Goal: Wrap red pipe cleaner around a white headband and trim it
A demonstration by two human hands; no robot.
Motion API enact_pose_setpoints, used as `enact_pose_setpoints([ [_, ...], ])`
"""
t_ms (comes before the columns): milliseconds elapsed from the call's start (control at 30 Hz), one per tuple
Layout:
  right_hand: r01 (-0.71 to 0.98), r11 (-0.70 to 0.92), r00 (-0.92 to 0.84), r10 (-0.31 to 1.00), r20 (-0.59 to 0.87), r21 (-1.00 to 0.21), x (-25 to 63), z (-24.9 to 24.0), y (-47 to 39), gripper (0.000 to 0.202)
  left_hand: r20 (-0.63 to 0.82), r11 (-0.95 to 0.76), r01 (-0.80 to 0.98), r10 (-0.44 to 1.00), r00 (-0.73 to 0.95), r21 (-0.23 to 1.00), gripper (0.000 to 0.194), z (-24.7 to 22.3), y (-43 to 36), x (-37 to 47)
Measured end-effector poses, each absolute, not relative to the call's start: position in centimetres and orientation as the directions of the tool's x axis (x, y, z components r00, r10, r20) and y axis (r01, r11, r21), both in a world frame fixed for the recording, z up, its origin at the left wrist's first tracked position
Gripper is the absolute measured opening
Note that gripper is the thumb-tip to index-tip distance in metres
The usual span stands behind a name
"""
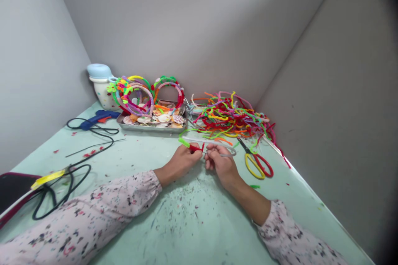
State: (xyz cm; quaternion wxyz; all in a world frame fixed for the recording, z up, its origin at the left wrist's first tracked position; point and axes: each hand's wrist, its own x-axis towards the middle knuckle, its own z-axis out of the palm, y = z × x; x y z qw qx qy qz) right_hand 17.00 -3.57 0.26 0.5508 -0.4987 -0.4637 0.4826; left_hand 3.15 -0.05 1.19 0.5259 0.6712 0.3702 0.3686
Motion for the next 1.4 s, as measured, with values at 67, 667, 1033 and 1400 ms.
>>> enact_pose_setpoints([
  [67,-0.079,0.043,0.105,0.994,0.034,-0.996,17.0,0.3,-3.6,0.011,0.091,-0.165,0.135,0.894,0.439,0.977,0.017,1.1,0.0,3.1],
  [667,-0.077,0.029,0.137,0.990,0.018,-0.997,17.0,0.9,-3.9,0.011,0.048,-0.106,0.130,0.920,0.389,0.986,0.033,0.7,0.1,3.1],
  [1033,0.024,0.083,0.138,0.987,0.086,-0.996,17.1,0.8,-3.9,0.010,0.040,-0.088,0.117,0.931,0.363,0.989,0.042,0.0,0.5,3.0],
  [1400,0.105,0.006,0.082,0.996,0.015,-0.994,17.2,0.5,-3.8,0.023,0.082,-0.164,0.171,0.910,0.406,0.972,0.039,0.9,0.1,3.0],
])
